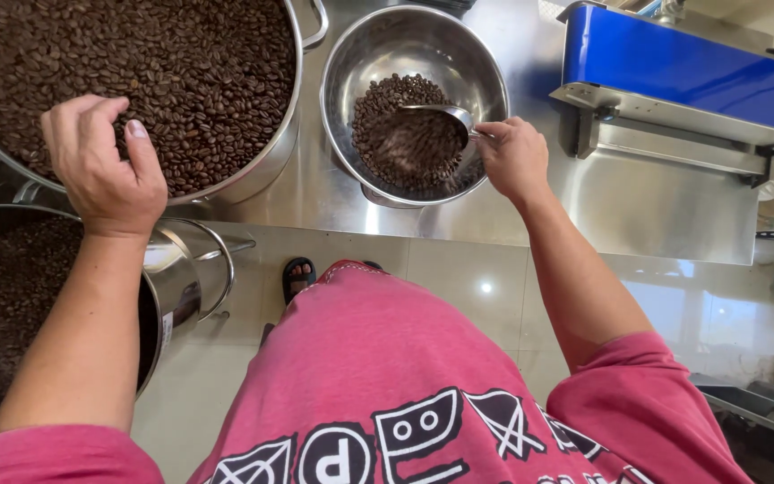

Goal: Scooping roasted coffee beans from a large pot into a smaller bowl using a metal scoop

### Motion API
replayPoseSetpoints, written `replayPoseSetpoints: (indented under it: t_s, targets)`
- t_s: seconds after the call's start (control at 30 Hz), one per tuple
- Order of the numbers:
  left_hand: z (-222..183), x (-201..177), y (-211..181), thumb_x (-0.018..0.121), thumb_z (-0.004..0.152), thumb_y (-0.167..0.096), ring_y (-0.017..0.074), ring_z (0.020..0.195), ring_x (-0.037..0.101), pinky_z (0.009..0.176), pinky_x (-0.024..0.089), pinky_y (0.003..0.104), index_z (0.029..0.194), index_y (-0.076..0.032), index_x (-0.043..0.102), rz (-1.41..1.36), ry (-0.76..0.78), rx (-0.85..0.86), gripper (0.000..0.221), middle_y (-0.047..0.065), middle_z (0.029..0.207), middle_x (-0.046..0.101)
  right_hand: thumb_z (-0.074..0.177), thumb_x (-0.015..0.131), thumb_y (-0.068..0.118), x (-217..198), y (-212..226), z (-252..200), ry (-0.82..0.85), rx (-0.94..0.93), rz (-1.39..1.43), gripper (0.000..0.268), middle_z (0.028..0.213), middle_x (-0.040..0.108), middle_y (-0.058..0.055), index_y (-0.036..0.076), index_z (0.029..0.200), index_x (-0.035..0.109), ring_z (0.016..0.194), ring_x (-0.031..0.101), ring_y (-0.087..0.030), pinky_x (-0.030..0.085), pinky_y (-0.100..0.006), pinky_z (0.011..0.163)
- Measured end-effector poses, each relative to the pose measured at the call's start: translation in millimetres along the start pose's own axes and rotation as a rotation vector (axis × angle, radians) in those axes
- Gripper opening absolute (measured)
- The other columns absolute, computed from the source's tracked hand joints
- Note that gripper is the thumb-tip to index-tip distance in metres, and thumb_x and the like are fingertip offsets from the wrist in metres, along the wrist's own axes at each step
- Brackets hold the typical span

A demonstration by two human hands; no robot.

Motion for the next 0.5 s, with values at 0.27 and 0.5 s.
replayPoseSetpoints:
  t_s: [0.27,0.5]
  targets:
    - [2,-2,-1,0.049,0.117,-0.010,0.0445,0.101,0.057,0.091,0.046,0.053,0.117,0.015,0.068,-0.018,0.005,-0.026,0.031,0.029,0.113,0.063,0.104,0.075,0.027,-61,48,19,-0.345,-0.265,-0.008,0.014,0.101,0.063,-0.007,0.020,0.115,0.081,0.093,0.057,-0.028,0.040,-0.044,0.076]
    - [3,-4,1,0.047,0.117,-0.012,0.0465,0.100,0.057,0.091,0.045,0.055,0.117,0.015,0.068,-0.044,-0.001,-0.040,0.033,0.030,0.113,0.062,0.093,0.086,0.011,-94,207,53,-0.479,-0.643,0.075,0.021,0.110,0.071,-0.010,0.015,0.112,0.076,0.100,0.063,-0.035,0.043,-0.048,0.079]
Point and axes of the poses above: each hand's wrist, its own z-axis towards the middle knuckle, its own x-axis out of the palm, y = z × x, the point moved 5 cm from there along z, towards the middle knuckle
